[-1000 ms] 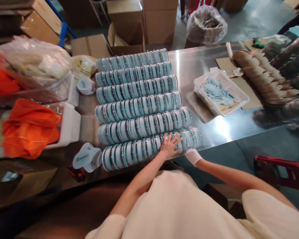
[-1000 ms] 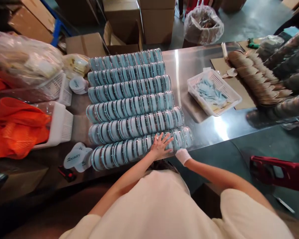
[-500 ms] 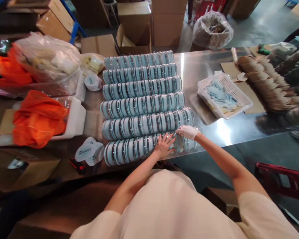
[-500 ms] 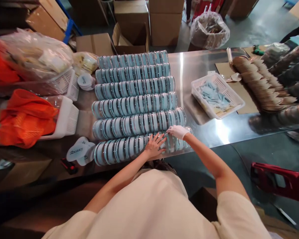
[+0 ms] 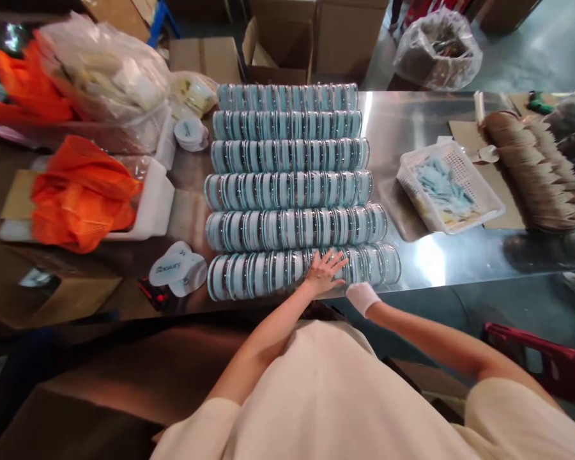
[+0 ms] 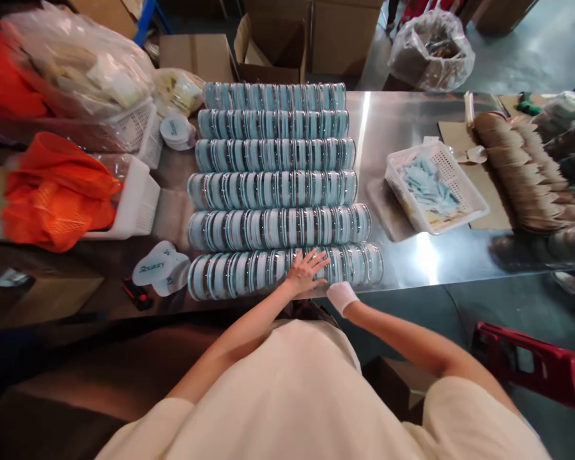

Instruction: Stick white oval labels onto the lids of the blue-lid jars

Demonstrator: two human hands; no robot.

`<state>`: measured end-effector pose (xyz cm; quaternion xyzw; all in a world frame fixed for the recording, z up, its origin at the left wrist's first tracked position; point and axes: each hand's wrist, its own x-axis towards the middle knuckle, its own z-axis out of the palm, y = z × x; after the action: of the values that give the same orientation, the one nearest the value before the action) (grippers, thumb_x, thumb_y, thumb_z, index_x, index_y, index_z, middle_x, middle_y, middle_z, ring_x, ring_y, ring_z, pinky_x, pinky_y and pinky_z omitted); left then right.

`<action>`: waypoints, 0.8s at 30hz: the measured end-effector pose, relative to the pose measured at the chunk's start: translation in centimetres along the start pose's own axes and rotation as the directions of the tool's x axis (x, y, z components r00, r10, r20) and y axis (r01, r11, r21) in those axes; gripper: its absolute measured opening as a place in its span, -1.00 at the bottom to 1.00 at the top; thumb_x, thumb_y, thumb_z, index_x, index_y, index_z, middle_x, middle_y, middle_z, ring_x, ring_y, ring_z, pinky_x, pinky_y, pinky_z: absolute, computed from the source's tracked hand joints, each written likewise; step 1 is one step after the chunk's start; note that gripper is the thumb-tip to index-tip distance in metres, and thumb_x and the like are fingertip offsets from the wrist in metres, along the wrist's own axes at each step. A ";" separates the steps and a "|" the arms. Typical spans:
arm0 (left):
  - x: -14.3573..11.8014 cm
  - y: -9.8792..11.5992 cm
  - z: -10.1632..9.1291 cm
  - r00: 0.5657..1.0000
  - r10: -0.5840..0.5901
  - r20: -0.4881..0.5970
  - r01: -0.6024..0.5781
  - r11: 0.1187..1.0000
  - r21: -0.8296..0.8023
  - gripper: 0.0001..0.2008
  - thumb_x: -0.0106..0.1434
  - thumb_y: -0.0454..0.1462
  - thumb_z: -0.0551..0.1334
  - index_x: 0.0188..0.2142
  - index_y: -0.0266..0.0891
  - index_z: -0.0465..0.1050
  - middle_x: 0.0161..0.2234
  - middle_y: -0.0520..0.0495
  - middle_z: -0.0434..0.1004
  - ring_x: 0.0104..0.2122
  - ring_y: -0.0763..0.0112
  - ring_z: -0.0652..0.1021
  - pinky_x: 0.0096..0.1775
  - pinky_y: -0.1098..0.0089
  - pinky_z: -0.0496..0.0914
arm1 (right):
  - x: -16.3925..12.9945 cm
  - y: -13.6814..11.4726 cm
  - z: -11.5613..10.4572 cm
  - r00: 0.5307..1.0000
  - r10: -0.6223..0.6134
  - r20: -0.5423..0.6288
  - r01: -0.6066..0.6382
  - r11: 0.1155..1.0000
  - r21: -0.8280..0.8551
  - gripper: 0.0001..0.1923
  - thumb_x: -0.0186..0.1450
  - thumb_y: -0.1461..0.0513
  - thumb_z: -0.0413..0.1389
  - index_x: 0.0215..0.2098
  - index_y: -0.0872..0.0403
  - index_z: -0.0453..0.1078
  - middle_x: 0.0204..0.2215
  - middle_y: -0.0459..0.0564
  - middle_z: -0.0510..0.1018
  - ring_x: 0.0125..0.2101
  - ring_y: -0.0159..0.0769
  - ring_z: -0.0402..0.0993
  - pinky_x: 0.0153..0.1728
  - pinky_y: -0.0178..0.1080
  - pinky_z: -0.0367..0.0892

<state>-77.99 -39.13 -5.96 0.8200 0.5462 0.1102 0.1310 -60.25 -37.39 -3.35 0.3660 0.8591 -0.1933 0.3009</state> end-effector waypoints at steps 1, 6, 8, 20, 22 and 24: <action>0.2 0.1 0.0 1.000 -0.008 -0.002 0.008 1.000 -0.005 -0.31 0.36 0.12 0.16 0.39 0.01 0.17 0.41 -0.10 0.13 0.38 -0.07 0.18 0.29 -0.29 0.07 | -0.7 -1.1 1.7 0.999 0.042 0.008 -0.042 0.999 -0.002 -0.65 0.35 0.30 0.03 -0.02 0.31 0.55 -0.19 0.48 0.60 -0.13 0.08 0.57 -0.04 0.03 0.39; 0.1 -0.2 -0.6 1.000 0.017 0.002 -0.017 0.999 -0.033 -0.29 0.35 0.13 0.16 0.39 -0.03 0.17 0.40 -0.14 0.15 0.38 -0.07 0.19 0.30 -0.34 0.01 | -2.2 -2.1 3.7 0.997 0.076 0.007 -0.076 0.997 -0.018 -0.57 0.43 0.27 -0.09 0.15 0.21 0.45 -0.15 0.33 0.63 -0.18 -0.05 0.60 -0.18 -0.16 0.42; -1.0 -0.9 -1.1 0.999 0.023 -0.046 -0.024 0.999 -0.028 -0.33 0.39 0.12 0.12 0.39 -0.03 0.16 0.40 -0.15 0.17 0.38 -0.04 0.19 0.32 -0.36 -0.10 | -2.4 -0.4 1.3 0.996 0.004 -0.089 -0.005 1.000 -0.003 -0.57 0.47 0.24 -0.13 0.15 0.10 0.46 -0.16 0.21 0.65 -0.18 -0.13 0.60 -0.17 -0.23 0.39; -5.0 -3.6 -1.0 0.992 -0.087 -0.089 0.093 0.993 0.069 -0.31 0.35 0.15 0.15 0.39 0.06 0.16 0.40 -0.11 0.16 0.39 -0.10 0.16 0.31 -0.28 0.01 | 9.3 1.8 -15.4 0.978 -0.113 0.176 0.159 0.950 -0.270 -0.67 0.37 0.27 0.07 0.02 0.19 0.56 -0.07 0.23 0.61 -0.10 -0.10 0.57 -0.22 -0.27 0.34; -4.8 -3.6 -0.9 0.992 -0.089 -0.089 0.095 0.993 0.065 -0.31 0.35 0.15 0.15 0.40 0.08 0.15 0.41 -0.10 0.16 0.39 -0.10 0.15 0.31 -0.28 0.01 | 9.8 1.1 -15.5 0.970 -0.044 0.239 0.121 0.942 -0.314 -0.69 0.32 0.29 0.12 -0.05 0.29 0.58 -0.15 0.31 0.63 -0.14 -0.04 0.59 -0.22 -0.23 0.36; -4.8 -3.6 -0.9 0.992 -0.094 -0.084 0.099 0.994 0.050 -0.32 0.36 0.15 0.15 0.39 0.07 0.17 0.40 -0.10 0.16 0.39 -0.10 0.15 0.31 -0.28 0.01 | 9.7 1.1 -15.5 0.975 -0.054 0.217 0.125 0.937 -0.326 -0.66 0.30 0.31 0.14 0.00 0.29 0.56 -0.13 0.31 0.63 -0.14 -0.03 0.59 -0.21 -0.21 0.37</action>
<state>-83.25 -42.16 -6.54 0.7907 0.5928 0.1224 0.0918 -70.60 -23.11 1.65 0.2476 0.8598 -0.0933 0.4367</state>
